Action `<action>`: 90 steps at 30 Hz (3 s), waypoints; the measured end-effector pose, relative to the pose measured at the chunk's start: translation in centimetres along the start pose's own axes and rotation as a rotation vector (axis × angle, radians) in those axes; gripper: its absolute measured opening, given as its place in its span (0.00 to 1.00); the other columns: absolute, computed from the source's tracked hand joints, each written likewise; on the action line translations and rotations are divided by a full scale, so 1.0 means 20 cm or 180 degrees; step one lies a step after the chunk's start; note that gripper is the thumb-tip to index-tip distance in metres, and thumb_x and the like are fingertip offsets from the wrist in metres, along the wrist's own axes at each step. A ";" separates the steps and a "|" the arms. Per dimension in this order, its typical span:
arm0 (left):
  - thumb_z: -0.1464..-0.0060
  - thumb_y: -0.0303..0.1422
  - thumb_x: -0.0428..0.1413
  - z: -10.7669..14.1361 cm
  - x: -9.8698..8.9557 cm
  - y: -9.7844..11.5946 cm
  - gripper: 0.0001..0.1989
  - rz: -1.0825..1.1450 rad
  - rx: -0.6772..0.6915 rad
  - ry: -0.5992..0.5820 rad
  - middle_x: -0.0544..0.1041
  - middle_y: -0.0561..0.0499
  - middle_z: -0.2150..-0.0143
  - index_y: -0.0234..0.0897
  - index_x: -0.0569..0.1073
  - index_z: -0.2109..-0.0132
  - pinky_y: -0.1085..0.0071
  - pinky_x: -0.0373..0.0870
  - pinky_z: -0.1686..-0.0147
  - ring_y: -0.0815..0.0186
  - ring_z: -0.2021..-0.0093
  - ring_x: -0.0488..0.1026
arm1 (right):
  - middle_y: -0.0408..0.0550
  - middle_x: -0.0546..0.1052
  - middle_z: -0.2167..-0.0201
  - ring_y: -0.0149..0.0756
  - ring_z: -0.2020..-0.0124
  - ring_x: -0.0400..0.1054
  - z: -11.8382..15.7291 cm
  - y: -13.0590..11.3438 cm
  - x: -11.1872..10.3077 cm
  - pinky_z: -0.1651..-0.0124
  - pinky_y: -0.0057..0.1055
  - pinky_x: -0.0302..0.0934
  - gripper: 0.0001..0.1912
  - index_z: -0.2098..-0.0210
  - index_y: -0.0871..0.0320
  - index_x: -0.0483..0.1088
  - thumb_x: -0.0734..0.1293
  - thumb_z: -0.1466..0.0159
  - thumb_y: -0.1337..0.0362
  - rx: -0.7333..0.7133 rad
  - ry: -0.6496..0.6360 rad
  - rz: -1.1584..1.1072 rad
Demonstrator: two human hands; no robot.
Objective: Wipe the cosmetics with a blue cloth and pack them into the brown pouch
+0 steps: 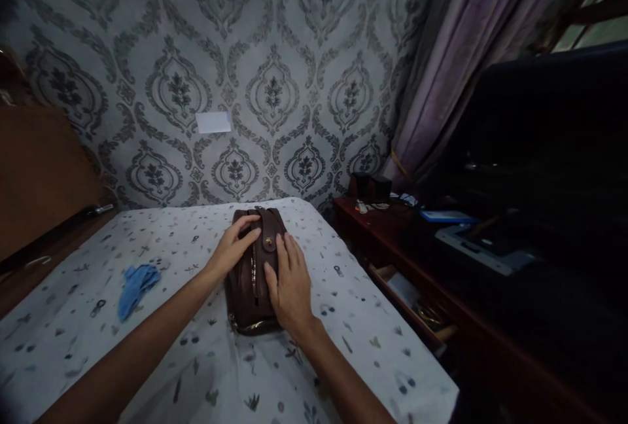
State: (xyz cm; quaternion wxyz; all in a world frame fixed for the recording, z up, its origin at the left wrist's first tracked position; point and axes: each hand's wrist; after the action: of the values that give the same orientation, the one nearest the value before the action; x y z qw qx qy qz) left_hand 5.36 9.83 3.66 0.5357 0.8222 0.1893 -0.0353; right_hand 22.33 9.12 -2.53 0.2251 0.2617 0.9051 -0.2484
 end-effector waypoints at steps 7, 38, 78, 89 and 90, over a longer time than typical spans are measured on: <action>0.39 0.38 0.53 0.08 0.01 0.03 0.20 -0.0673 0.0313 0.0125 0.73 0.45 0.40 0.43 0.67 0.41 0.56 0.61 0.37 0.57 0.39 0.69 | 0.58 0.63 0.34 0.51 0.34 0.57 0.00 0.00 0.04 0.38 0.58 0.60 0.31 0.28 0.52 0.43 0.54 0.27 0.62 -0.0310 0.0434 0.0364; 0.35 0.34 0.44 -0.43 -0.06 0.03 0.15 -0.2247 0.1126 -0.1087 0.74 0.43 0.48 0.37 0.72 0.49 0.59 0.64 0.42 0.57 0.44 0.69 | 0.64 0.65 0.38 0.53 0.37 0.60 -0.06 -0.04 -0.04 0.38 0.54 0.63 0.24 0.40 0.62 0.61 0.60 0.35 0.65 -0.0163 0.0087 0.0469; 0.60 0.19 0.45 -0.27 -0.30 -0.09 0.24 -0.1877 0.1168 -0.0978 0.74 0.47 0.50 0.38 0.74 0.57 0.59 0.62 0.41 0.58 0.45 0.67 | 0.60 0.70 0.41 0.52 0.40 0.65 -0.15 -0.05 -0.03 0.42 0.52 0.65 0.29 0.37 0.57 0.62 0.65 0.35 0.56 0.0071 -0.0149 0.0370; 0.62 0.21 0.47 -0.28 -0.31 -0.06 0.17 -0.1790 0.1080 -0.1012 0.70 0.51 0.60 0.39 0.66 0.62 0.62 0.66 0.52 0.60 0.56 0.66 | 0.58 0.71 0.46 0.53 0.45 0.66 -0.22 -0.03 -0.05 0.45 0.52 0.66 0.30 0.40 0.56 0.64 0.69 0.41 0.57 0.0087 -0.0364 0.0249; 0.61 0.21 0.47 -0.28 -0.31 -0.06 0.18 -0.1726 0.1042 -0.0973 0.71 0.51 0.59 0.39 0.67 0.61 0.62 0.66 0.51 0.60 0.55 0.67 | 0.59 0.70 0.44 0.54 0.43 0.65 -0.22 -0.03 -0.04 0.44 0.53 0.65 0.31 0.39 0.57 0.64 0.69 0.41 0.57 0.0080 -0.0367 0.0286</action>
State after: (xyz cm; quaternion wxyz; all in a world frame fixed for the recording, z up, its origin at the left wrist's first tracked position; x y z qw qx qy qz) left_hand -1.70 13.54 6.61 0.3901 0.8022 0.3101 -0.3289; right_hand 21.45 10.84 1.51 0.2844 0.2901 0.8748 -0.2640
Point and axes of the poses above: each hand's wrist, its own z-axis away from the middle knuckle, its own x-axis out of the palm, y = z × x
